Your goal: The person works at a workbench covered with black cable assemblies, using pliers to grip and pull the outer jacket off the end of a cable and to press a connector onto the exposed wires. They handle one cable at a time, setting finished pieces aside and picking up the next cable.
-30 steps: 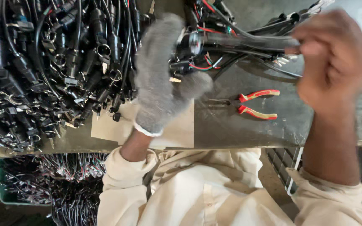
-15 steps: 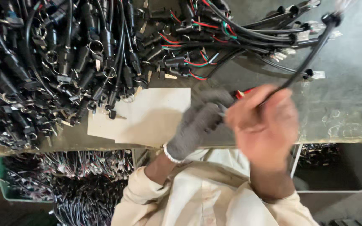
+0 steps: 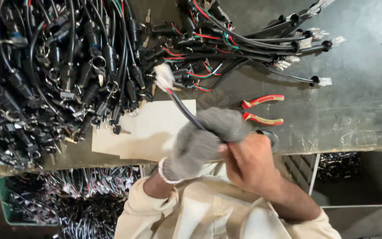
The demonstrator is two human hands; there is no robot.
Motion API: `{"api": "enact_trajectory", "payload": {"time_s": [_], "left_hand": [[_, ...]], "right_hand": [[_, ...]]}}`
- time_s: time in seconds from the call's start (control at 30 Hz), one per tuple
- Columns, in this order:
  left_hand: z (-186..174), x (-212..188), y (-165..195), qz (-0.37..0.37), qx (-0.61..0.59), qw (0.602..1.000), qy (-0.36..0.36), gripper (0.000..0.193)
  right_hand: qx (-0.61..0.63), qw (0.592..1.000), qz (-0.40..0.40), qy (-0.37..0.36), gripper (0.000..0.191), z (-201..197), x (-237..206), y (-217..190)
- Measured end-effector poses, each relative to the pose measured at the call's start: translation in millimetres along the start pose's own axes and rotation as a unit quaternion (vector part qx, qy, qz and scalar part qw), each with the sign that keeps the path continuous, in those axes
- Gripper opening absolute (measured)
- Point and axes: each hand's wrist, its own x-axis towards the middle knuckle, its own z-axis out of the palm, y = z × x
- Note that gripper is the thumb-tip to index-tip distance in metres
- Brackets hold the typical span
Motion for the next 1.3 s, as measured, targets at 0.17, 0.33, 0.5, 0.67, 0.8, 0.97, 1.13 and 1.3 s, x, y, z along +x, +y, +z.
{"api": "enact_trajectory", "payload": {"time_s": [0.17, 0.33, 0.5, 0.67, 0.8, 0.97, 1.13, 1.3], "left_hand": [[26, -11, 34, 0.039, -0.052, 0.994, 0.085, 0.038], [64, -19, 25, 0.041, 0.094, 0.984, -0.147, 0.052], [83, -36, -5, -0.063, -0.044, 0.989, -0.123, 0.049], [59, -16, -6, 0.12, 0.191, 0.971, -0.077, 0.034], [30, -9, -8, 0.086, 0.163, 0.967, -0.177, 0.027], [21, -2, -8, -0.139, -0.314, 0.921, -0.181, 0.035], [-8, 15, 6, 0.032, 0.103, 0.99, -0.094, 0.033], [13, 9, -29, 0.077, 0.077, 0.987, 0.12, 0.027]], "right_hand": [[-0.078, 0.988, 0.001, 0.135, 0.043, -20, -19, 20], [0.529, 0.845, -0.07, -0.011, 0.031, -49, -15, 33], [0.509, 0.858, 0.004, 0.072, 0.014, -92, -62, 57], [0.51, 0.852, -0.059, 0.098, 0.019, -77, -103, 82], [0.341, 0.889, -0.101, 0.286, 0.034, -62, -47, 62], [0.138, 0.942, -0.06, 0.301, 0.054, -32, 47, 53], [0.605, 0.763, 0.203, -0.1, 0.051, 18, -11, 53], [0.087, 0.982, 0.168, -0.02, 0.045, 43, -43, 76]]}}
